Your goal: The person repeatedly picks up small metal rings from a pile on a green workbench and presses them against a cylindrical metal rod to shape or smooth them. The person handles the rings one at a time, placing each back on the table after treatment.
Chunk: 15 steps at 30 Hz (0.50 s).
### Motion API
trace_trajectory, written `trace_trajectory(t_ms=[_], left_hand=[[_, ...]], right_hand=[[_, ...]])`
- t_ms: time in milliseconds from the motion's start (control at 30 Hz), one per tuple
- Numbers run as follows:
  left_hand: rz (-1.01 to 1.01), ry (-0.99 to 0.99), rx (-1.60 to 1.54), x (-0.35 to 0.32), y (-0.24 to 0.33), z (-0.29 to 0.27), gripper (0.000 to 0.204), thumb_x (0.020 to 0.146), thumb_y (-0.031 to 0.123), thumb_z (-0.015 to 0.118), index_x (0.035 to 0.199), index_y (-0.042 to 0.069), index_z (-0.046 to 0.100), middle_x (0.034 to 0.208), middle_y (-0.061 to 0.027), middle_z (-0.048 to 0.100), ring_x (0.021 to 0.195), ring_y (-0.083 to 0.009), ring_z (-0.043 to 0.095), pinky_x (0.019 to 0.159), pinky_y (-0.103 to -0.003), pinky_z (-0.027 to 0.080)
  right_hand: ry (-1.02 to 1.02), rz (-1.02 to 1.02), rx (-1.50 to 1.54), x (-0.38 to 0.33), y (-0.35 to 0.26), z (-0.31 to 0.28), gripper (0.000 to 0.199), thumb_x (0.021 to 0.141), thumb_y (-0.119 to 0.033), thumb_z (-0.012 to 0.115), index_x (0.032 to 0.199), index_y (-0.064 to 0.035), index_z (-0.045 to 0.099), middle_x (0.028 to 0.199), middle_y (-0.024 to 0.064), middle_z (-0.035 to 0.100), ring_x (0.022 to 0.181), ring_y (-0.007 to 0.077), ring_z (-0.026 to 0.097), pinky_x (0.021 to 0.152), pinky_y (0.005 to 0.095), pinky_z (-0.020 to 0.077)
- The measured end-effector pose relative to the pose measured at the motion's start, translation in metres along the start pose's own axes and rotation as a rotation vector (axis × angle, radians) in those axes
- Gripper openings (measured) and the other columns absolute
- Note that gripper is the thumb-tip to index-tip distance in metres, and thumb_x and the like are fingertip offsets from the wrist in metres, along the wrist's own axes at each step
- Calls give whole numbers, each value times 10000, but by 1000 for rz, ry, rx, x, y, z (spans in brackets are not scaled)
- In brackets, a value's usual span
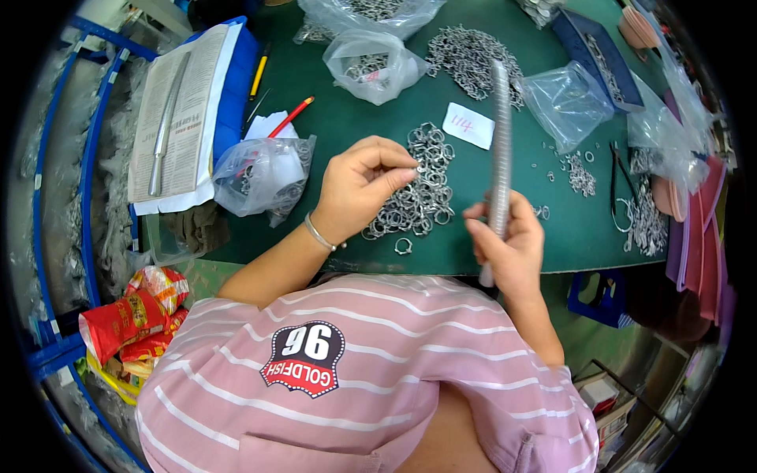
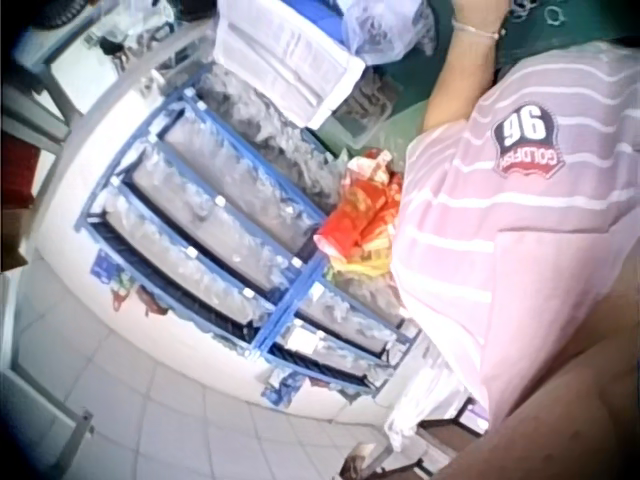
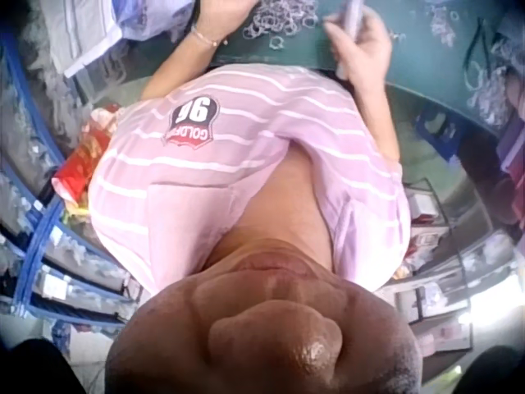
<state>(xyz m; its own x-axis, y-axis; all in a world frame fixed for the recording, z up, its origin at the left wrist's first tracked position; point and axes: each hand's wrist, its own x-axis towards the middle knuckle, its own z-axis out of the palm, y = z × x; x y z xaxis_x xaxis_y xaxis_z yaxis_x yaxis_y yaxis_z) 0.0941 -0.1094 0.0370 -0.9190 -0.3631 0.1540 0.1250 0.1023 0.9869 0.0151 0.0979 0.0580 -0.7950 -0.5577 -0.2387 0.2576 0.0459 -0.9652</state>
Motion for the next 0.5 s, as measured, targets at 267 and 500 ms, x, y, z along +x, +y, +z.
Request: trace_trajectory(t_ms=[267, 500], left_hand=[[-40, -49, -220, -14, 11, 26, 100, 867, 50, 607, 916, -29, 643, 877, -61, 612, 740, -91, 587, 630, -211, 494], [-386, -33, -453, -12, 10, 15, 224, 945, 190, 525, 928, -21, 599, 796, -67, 615, 656, -110, 608, 602, -224, 516]], right_hand=[[-84, -120, 93, 11, -2, 26, 431, 760, 76, 669, 1132, 0, 465, 928, 60, 601, 769, 66, 559, 638, 188, 459], [-42, -101, 107, 8, -5, 24, 412, 767, 89, 651, 1121, -3, 461, 887, 63, 612, 647, 30, 517, 534, 166, 409]])
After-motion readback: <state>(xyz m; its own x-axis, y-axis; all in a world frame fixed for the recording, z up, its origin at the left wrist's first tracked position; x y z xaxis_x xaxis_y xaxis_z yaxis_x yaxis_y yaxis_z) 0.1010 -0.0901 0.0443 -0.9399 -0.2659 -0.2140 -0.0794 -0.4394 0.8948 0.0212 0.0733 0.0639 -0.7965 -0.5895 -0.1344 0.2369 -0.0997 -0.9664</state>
